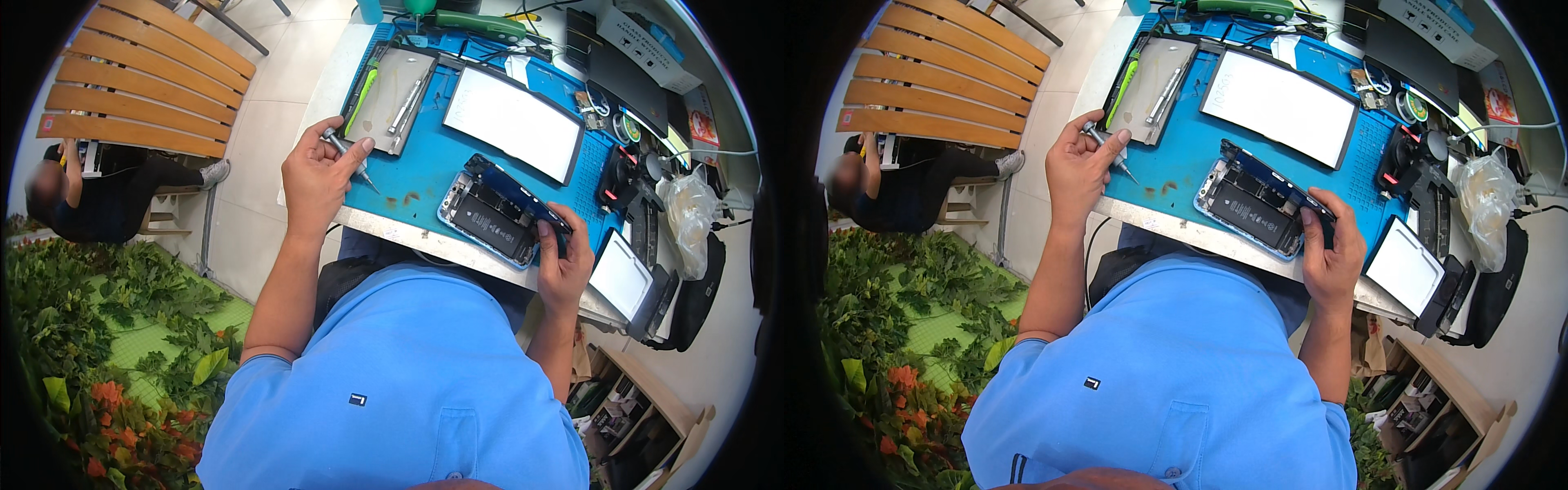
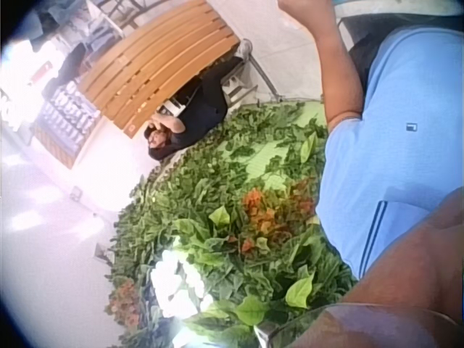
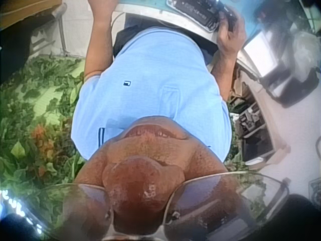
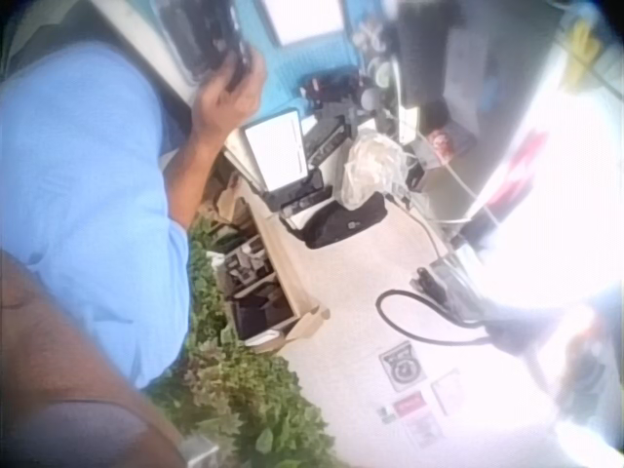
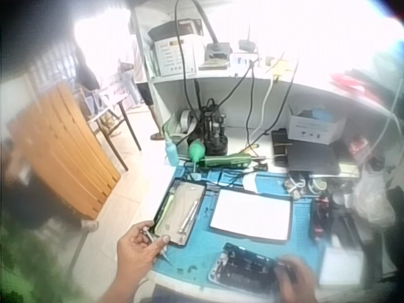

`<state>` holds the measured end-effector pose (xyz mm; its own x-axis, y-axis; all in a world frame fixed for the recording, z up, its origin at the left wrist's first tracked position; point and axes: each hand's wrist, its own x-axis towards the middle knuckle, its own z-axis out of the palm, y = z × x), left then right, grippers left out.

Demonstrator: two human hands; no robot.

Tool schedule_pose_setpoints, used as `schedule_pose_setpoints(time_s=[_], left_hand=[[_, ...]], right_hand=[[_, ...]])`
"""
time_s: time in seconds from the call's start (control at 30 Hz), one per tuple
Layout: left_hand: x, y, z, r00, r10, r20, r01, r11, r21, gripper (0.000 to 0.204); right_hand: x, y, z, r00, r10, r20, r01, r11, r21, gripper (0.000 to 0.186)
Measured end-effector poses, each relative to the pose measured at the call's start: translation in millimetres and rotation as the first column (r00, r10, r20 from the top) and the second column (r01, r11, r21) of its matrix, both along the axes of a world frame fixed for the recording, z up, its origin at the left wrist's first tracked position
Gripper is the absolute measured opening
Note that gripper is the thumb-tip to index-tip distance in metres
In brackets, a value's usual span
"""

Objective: The person disassembles a smartphone, removes the battery, and uses a screwdriver to manipulate internal components. They then reassemble the device and test the screen by interacting with the display.

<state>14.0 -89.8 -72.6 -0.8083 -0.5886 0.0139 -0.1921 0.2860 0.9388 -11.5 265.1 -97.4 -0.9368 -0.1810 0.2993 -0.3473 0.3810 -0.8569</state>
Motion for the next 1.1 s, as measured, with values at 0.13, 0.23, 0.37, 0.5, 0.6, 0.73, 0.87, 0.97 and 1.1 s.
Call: schedule_pose_setpoints(time_s=[0.13, 0.23, 0.37, 0.5, 0.6, 0.73, 0.87, 0.97, 1.1], left_hand=[[1.4, -1.8, -0.6, 1.000, -0.013, 0.002, 0.013, 1.000, -0.009, 0.060], [2.1, -1.3, 1.2, 1.000, -0.009, 0.013, 0.009, 1.000, -0.002, 0.059], [2.4, -0.8, 1.9, 1.000, -0.016, 0.002, 0.016, 1.000, 0.023, 0.058], [3.1, 0.4, 3.7, 1.000, -0.011, -0.004, 0.011, 1.000, 0.028, 0.058], [2.4, 0.4, 0.5, 1.000, -0.001, -0.024, 0.002, 1.000, 0.027, 0.057], [4.3, -2.2, 1.0, 1.000, -0.023, -0.017, 0.024, 0.999, 0.028, 0.059], [5.4, -1.0, 2.8, 0.999, -0.022, -0.032, 0.023, 0.999, 0.037, 0.059], [6.1, -0.4, 4.2, 0.999, -0.021, -0.038, 0.023, 0.999, 0.048, 0.060], [6.8, -4.2, 2.0, 0.997, -0.035, -0.067, 0.041, 0.996, 0.083, 0.061]], right_hand=[[0.8, 0.0, 0.1, 1.000, -0.003, 0.014, 0.003, 1.000, -0.006, 0.028], [0.5, 0.1, 0.7, 1.000, -0.002, 0.012, 0.002, 1.000, 0.001, 0.028], [0.3, 0.7, 0.2, 1.000, 0.000, 0.007, 0.000, 1.000, 0.007, 0.028], [-0.2, 0.1, 1.0, 1.000, 0.002, -0.006, -0.002, 1.000, 0.002, 0.027], [-0.5, 0.1, 0.6, 1.000, -0.001, -0.003, 0.001, 1.000, 0.001, 0.028], [-0.3, -0.7, 1.8, 1.000, -0.002, 0.011, 0.003, 1.000, -0.009, 0.028], [-0.1, -2.4, 5.1, 0.999, 0.000, 0.041, 0.001, 1.000, -0.025, 0.028], [-0.8, 0.1, 1.6, 0.999, 0.005, 0.053, -0.003, 0.999, -0.038, 0.028], [-0.1, -1.1, 3.4, 0.996, -0.003, 0.092, 0.007, 0.999, -0.051, 0.028]])
